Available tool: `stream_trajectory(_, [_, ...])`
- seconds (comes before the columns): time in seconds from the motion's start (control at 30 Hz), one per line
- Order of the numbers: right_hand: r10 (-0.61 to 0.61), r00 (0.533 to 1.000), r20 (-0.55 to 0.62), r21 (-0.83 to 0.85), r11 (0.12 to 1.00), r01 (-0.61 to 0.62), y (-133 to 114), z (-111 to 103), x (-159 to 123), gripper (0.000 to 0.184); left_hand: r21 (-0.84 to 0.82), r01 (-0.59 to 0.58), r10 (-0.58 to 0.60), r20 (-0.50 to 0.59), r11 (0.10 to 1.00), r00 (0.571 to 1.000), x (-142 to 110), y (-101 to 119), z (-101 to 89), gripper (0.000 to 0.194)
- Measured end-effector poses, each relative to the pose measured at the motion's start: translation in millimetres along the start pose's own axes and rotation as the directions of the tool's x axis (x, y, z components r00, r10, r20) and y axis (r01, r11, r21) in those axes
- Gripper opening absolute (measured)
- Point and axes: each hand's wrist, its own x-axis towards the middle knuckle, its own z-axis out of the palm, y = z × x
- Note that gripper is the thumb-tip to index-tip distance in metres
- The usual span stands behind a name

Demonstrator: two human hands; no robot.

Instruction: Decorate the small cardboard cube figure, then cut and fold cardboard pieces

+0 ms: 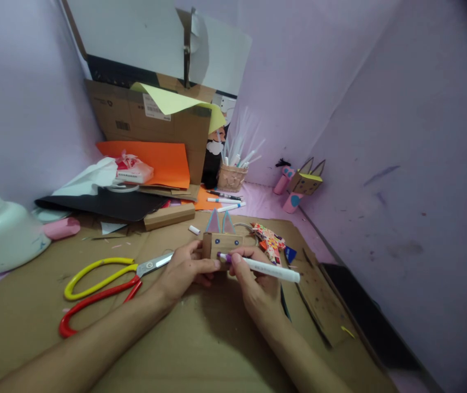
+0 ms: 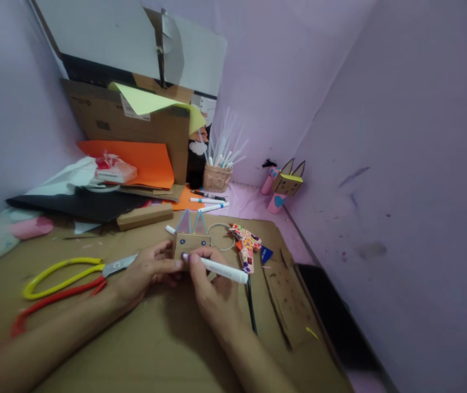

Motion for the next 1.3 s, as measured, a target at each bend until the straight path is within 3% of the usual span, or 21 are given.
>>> stream_trajectory(0.37, [0.005, 1.000, -0.005, -0.038, 0.999, -0.005, 4.1, -2.6, -1.0, 0.018, 0.006, 0.009, -0.009, -0.005, 1.000, 1.000, 0.2, -0.1, 1.1, 0.048])
stream_trajectory(0.6, [0.074, 0.997, -0.026, -0.027, 0.997, -0.074, 6.6, -3.8, -1.8, 0.019, 0.012, 0.005, -0.005, -0.005, 1.000, 1.000, 2.3, -0.9, 0.1, 0.052])
stream_trajectory(1.3, [0.041, 0.998, -0.054, -0.004, 0.999, -0.042, 4.4, -3.3, -1.6, 0.021, -0.017, 0.011, -0.011, -0.005, 1.000, 1.000, -0.4, 1.0, 0.7, 0.051])
